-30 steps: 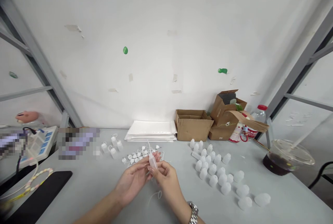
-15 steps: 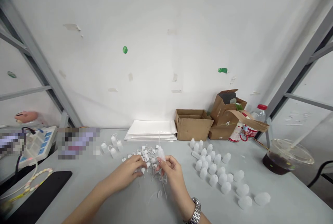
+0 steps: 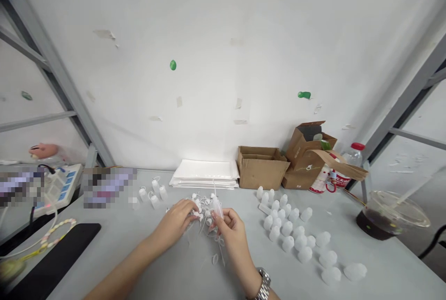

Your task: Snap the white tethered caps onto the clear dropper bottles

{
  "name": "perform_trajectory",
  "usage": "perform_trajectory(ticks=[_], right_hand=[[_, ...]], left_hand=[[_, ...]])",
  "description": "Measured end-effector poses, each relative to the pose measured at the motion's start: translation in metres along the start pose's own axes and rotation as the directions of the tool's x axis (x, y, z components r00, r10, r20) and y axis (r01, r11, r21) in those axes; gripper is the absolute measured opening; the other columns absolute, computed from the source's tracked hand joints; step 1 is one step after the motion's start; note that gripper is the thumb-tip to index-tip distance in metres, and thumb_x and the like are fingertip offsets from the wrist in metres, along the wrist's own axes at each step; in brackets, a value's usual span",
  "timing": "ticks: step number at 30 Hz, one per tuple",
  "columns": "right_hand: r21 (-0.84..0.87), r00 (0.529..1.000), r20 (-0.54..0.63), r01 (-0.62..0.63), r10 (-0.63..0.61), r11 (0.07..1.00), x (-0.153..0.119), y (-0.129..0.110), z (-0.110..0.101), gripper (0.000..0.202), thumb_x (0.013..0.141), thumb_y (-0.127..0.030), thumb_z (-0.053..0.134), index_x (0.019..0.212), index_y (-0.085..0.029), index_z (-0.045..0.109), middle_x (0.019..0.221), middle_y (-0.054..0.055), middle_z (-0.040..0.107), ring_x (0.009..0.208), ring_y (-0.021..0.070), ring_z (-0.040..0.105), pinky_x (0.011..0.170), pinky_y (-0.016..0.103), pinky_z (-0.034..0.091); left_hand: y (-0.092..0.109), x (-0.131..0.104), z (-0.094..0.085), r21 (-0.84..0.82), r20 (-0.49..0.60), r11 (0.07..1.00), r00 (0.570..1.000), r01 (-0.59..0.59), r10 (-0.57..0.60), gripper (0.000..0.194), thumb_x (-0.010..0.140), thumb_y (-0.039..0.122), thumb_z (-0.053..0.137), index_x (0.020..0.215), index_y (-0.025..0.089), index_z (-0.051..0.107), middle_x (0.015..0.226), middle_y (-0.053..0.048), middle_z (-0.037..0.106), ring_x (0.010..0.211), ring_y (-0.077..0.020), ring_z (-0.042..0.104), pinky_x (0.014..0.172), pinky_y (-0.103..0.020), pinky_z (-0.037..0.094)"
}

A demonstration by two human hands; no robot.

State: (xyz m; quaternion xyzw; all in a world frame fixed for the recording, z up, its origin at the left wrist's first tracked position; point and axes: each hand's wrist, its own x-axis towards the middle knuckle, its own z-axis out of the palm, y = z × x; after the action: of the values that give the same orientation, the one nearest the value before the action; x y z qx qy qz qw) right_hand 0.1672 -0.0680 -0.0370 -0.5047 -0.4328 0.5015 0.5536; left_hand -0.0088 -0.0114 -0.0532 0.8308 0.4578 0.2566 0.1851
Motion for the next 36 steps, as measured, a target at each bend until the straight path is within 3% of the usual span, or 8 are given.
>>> perform_trajectory(ticks=[4, 9, 12, 19, 24, 32, 34, 36], right_hand=[[-0.197, 0.986, -0.050, 0.145, -0.158, 0.970, -0.001, 0.008, -0.001, 0.032, 0.070, -0.047, 0.063, 0.077, -0.017, 0.063, 0.067, 0.002, 0.060, 0.063, 0.0157, 0.049, 0.059, 0.025, 0.039], [-0.449, 0.950, -0.017, 0.272, -0.313, 0.851, -0.010, 0.017, 0.004, 0.023, 0.074, -0.040, 0.061, 0.083, -0.019, 0.066, 0.070, 0.002, 0.061, 0.067, 0.0172, 0.051, 0.067, 0.028, 0.040], [-0.540, 0.931, 0.001, 0.308, -0.365, 0.783, -0.013, 0.020, 0.008, 0.019, 0.073, -0.038, 0.062, 0.079, -0.020, 0.065, 0.063, 0.001, 0.059, 0.066, 0.0182, 0.051, 0.064, 0.028, 0.039], [-0.687, 0.852, 0.124, 0.444, -0.509, 0.575, -0.013, 0.023, 0.007, 0.011, 0.078, -0.031, 0.059, 0.079, -0.020, 0.062, 0.060, 0.001, 0.058, 0.060, 0.0168, 0.049, 0.062, 0.029, 0.035], [-0.754, 0.704, 0.294, 0.587, -0.647, 0.296, -0.013, 0.022, 0.004, 0.009, 0.082, -0.019, 0.052, 0.089, -0.017, 0.057, 0.066, 0.001, 0.058, 0.059, 0.0148, 0.050, 0.066, 0.030, 0.030], [-0.808, 0.507, 0.371, 0.589, -0.778, -0.002, -0.013, 0.023, 0.006, 0.014, 0.085, -0.011, 0.043, 0.090, -0.014, 0.056, 0.063, 0.002, 0.058, 0.061, 0.0153, 0.050, 0.069, 0.031, 0.028], [-0.812, 0.479, 0.378, 0.583, -0.792, -0.034, -0.014, 0.024, 0.008, 0.016, 0.085, -0.010, 0.042, 0.089, -0.014, 0.057, 0.060, 0.001, 0.057, 0.059, 0.0147, 0.049, 0.069, 0.031, 0.029], [-0.792, 0.535, 0.331, 0.605, -0.777, 0.079, -0.015, 0.025, 0.009, 0.016, 0.086, -0.014, 0.043, 0.089, -0.015, 0.059, 0.062, 0.002, 0.058, 0.060, 0.0150, 0.049, 0.067, 0.031, 0.031]], left_hand=[[0.012, 0.002, -0.007, -0.522, -0.122, 0.839, 0.960, 0.155, -0.253, 0.023, 0.080, 0.031, 0.054, 0.099, 0.022, 0.063, 0.099, -0.006, 0.065, 0.093, -0.0223, 0.056, 0.080, -0.033, 0.041], [0.031, -0.002, 0.001, -0.956, 0.171, 0.161, 0.913, 0.245, -0.371, 0.029, 0.071, 0.039, 0.066, 0.091, 0.019, 0.067, 0.097, -0.007, 0.067, 0.095, -0.0208, 0.058, 0.082, -0.030, 0.042], [0.039, -0.006, 0.007, -0.966, 0.250, -0.016, 0.919, 0.258, -0.305, 0.026, 0.069, 0.035, 0.070, 0.087, 0.017, 0.066, 0.091, -0.007, 0.068, 0.089, -0.0182, 0.060, 0.085, -0.030, 0.042], [0.036, -0.006, 0.007, -0.968, 0.251, -0.055, 0.927, 0.245, -0.278, 0.025, 0.072, 0.037, 0.067, 0.086, 0.016, 0.064, 0.100, -0.009, 0.068, 0.106, -0.0222, 0.057, 0.097, -0.035, 0.037], [0.044, -0.007, 0.002, -0.966, 0.233, 0.037, 0.923, 0.255, -0.306, 0.030, 0.065, 0.039, 0.072, 0.081, 0.016, 0.064, 0.097, -0.010, 0.070, 0.106, -0.0260, 0.057, 0.098, -0.040, 0.035], [0.046, -0.006, -0.002, -0.948, 0.224, 0.144, 0.914, 0.285, -0.339, 0.031, 0.063, 0.040, 0.073, 0.079, 0.013, 0.068, 0.094, -0.011, 0.071, 0.100, -0.0264, 0.059, 0.096, -0.040, 0.036], [0.043, -0.007, -0.001, -0.947, 0.243, 0.128, 0.916, 0.296, -0.320, 0.030, 0.064, 0.039, 0.072, 0.078, 0.013, 0.069, 0.094, -0.011, 0.071, 0.101, -0.0262, 0.058, 0.097, -0.039, 0.035], [0.042, -0.006, -0.001, -0.947, 0.253, 0.114, 0.916, 0.300, -0.312, 0.030, 0.064, 0.039, 0.073, 0.078, 0.013, 0.069, 0.094, -0.012, 0.071, 0.102, -0.0264, 0.058, 0.097, -0.039, 0.035]])
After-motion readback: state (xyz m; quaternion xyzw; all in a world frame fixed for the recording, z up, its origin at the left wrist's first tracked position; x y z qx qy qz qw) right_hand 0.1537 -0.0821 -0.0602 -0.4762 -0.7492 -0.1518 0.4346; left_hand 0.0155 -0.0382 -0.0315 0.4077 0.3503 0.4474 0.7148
